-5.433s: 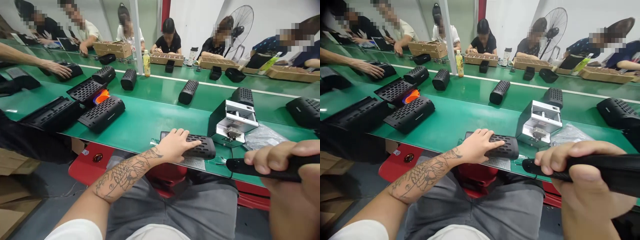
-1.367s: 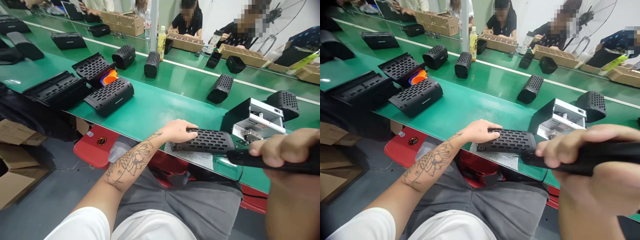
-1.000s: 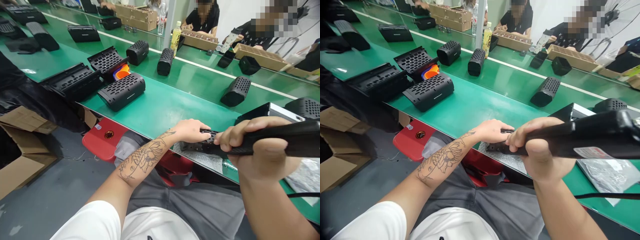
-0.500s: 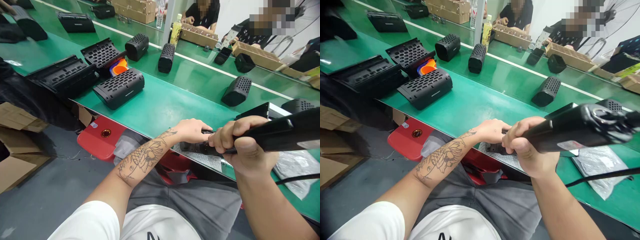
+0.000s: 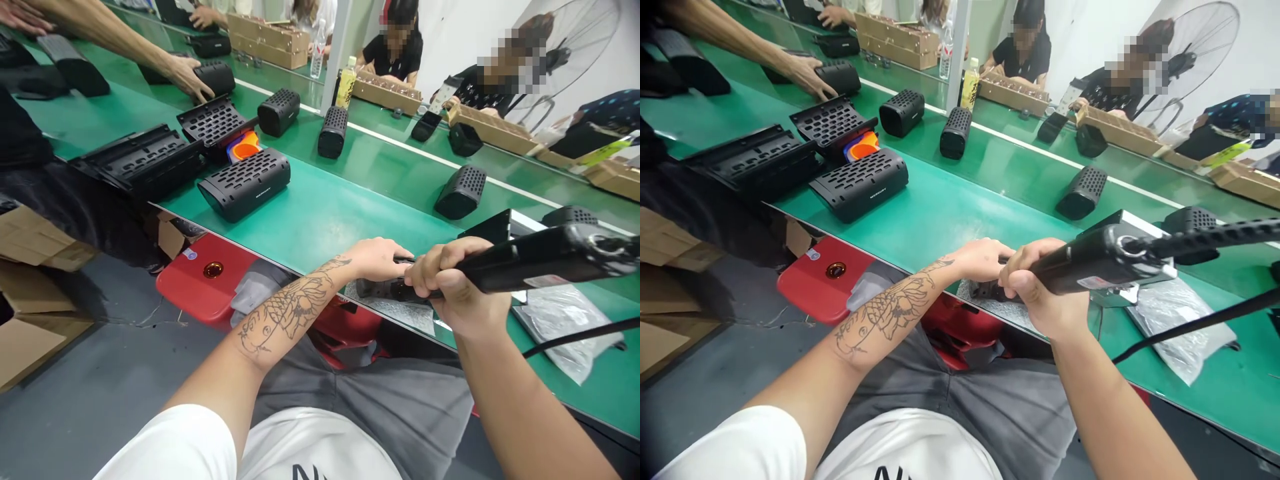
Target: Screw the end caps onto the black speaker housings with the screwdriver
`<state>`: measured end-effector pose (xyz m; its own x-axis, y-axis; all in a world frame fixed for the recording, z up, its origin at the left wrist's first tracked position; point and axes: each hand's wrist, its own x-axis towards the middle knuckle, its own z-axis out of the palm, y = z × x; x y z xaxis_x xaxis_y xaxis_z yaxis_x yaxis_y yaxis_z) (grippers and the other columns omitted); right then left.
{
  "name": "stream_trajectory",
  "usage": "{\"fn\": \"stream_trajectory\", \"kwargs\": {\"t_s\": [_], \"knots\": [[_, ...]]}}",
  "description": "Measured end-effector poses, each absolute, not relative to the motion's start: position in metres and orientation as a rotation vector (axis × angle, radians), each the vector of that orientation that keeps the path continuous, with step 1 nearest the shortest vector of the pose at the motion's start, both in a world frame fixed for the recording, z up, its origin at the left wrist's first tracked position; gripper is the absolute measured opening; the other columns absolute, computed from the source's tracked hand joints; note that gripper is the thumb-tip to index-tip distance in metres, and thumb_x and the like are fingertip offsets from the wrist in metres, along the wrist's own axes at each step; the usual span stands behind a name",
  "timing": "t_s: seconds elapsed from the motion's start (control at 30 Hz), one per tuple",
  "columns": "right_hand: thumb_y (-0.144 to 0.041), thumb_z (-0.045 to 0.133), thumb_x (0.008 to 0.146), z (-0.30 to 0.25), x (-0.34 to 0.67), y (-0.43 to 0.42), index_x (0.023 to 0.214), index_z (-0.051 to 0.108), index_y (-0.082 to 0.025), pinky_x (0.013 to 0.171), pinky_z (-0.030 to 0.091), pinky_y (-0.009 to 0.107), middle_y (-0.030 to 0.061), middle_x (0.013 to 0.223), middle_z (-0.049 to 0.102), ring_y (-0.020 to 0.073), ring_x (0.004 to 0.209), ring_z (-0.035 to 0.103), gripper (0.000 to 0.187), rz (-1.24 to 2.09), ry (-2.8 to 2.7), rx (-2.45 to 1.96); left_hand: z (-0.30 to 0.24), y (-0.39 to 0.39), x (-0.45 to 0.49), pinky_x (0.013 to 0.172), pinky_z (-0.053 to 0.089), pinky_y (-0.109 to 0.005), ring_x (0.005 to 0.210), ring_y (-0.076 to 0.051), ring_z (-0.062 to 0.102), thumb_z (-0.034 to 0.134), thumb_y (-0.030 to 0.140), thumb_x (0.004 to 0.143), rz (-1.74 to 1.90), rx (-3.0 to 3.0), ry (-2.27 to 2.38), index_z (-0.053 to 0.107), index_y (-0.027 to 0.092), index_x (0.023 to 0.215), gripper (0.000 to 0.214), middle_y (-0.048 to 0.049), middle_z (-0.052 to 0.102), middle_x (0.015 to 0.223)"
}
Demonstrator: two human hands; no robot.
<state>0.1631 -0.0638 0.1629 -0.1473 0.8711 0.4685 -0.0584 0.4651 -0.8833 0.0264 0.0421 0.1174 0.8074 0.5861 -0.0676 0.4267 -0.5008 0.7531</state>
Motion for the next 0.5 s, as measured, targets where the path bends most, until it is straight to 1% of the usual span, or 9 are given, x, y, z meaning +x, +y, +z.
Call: {"fn": "stream_trajectory", "kwargs": {"t_s": [0.1, 0.17, 0.23, 0.27, 0.33, 0.37, 0.4, 0.43, 0.5], "knots": [[-0.048, 0.098, 0.088, 0.168, 0.163, -0.072, 0.084, 0.073, -0.026, 0.058, 0.06, 0.038, -0.0031, 0.063, 0.065, 0.0179, 0.052, 0.063, 0.033, 0.893, -1.466, -0.78, 0.117, 0.033, 0.021, 0.101, 0.061, -0.031, 0.123, -0.026, 0.079, 0.063, 0.051, 0.101, 0.29, 2.13, 0.843, 0.085, 0.034, 0.133, 0.043, 0.0002, 0.087, 0.132], [-0.053, 0.098, 0.086, 0.179, 0.175, -0.079, 0.088, 0.075, -0.026, 0.056, 0.06, 0.037, -0.0038, 0.063, 0.064, 0.0173, 0.051, 0.062, 0.035, 0.855, -1.381, -0.762, 0.113, 0.014, 0.013, 0.112, 0.06, -0.035, 0.134, -0.027, 0.076, 0.054, 0.05, 0.108, 0.362, 2.081, 0.966, 0.08, 0.034, 0.143, 0.046, -0.0017, 0.083, 0.144], [-0.057, 0.098, 0.085, 0.192, 0.203, -0.083, 0.088, 0.075, -0.025, 0.054, 0.06, 0.037, -0.0048, 0.062, 0.061, 0.0157, 0.049, 0.059, 0.04, 0.749, -1.28, -0.773, 0.102, -0.019, 0.003, 0.123, 0.057, -0.041, 0.143, -0.027, 0.072, 0.043, 0.045, 0.113, 0.487, 2.023, 1.106, 0.072, 0.029, 0.153, 0.052, -0.0072, 0.073, 0.16], [-0.057, 0.098, 0.085, 0.197, 0.223, -0.082, 0.086, 0.073, -0.024, 0.053, 0.06, 0.036, -0.005, 0.061, 0.059, 0.015, 0.048, 0.058, 0.041, 0.631, -1.228, -0.809, 0.092, -0.04, -0.002, 0.127, 0.055, -0.043, 0.148, -0.028, 0.069, 0.042, 0.043, 0.113, 0.574, 1.994, 1.169, 0.064, 0.026, 0.161, 0.055, -0.0112, 0.062, 0.173], [-0.053, 0.099, 0.084, 0.198, 0.272, -0.076, 0.081, 0.07, -0.023, 0.051, 0.058, 0.034, -0.0041, 0.061, 0.058, 0.0147, 0.049, 0.058, 0.042, 0.292, -1.121, -0.921, 0.067, -0.084, -0.011, 0.124, 0.059, -0.048, 0.15, -0.033, 0.068, 0.051, 0.041, 0.11, 0.715, 1.983, 1.184, 0.048, 0.021, 0.172, 0.066, -0.0194, 0.034, 0.189], [-0.05, 0.099, 0.084, 0.195, 0.298, -0.07, 0.082, 0.07, -0.023, 0.052, 0.057, 0.033, -0.0041, 0.061, 0.058, 0.0147, 0.05, 0.059, 0.04, 0.123, -1.076, -0.972, 0.053, -0.103, -0.013, 0.12, 0.062, -0.048, 0.15, -0.034, 0.069, 0.056, 0.036, 0.106, 0.787, 2.032, 1.094, 0.042, 0.02, 0.174, 0.071, -0.0222, 0.026, 0.191], [-0.047, 0.099, 0.083, 0.189, 0.322, -0.063, 0.083, 0.07, -0.023, 0.052, 0.057, 0.033, -0.0036, 0.061, 0.059, 0.0154, 0.05, 0.06, 0.037, 0.011, -1.053, -1.022, 0.041, -0.119, -0.013, 0.117, 0.064, -0.05, 0.151, -0.036, 0.068, 0.059, 0.03, 0.101, 0.864, 2.103, 0.97, 0.037, 0.02, 0.175, 0.078, -0.0236, 0.022, 0.192], [-0.045, 0.097, 0.082, 0.182, 0.343, -0.057, 0.082, 0.07, -0.022, 0.052, 0.056, 0.033, -0.0029, 0.062, 0.061, 0.0162, 0.051, 0.062, 0.036, -0.046, -1.028, -1.064, 0.032, -0.13, -0.012, 0.113, 0.067, -0.049, 0.149, -0.036, 0.069, 0.06, 0.024, 0.096, 0.927, 2.177, 0.847, 0.034, 0.02, 0.176, 0.084, -0.0251, 0.023, 0.191], [-0.044, 0.098, 0.077, 0.166, 0.375, -0.046, 0.078, 0.067, -0.022, 0.051, 0.055, 0.034, -0.0029, 0.06, 0.06, 0.0177, 0.049, 0.062, 0.037, -0.066, -0.98, -1.117, 0.028, -0.132, -0.004, 0.104, 0.07, -0.045, 0.137, -0.033, 0.076, 0.059, 0.015, 0.092, 1.017, 2.374, 0.637, 0.032, 0.021, 0.176, 0.088, -0.0263, 0.035, 0.186]]}}
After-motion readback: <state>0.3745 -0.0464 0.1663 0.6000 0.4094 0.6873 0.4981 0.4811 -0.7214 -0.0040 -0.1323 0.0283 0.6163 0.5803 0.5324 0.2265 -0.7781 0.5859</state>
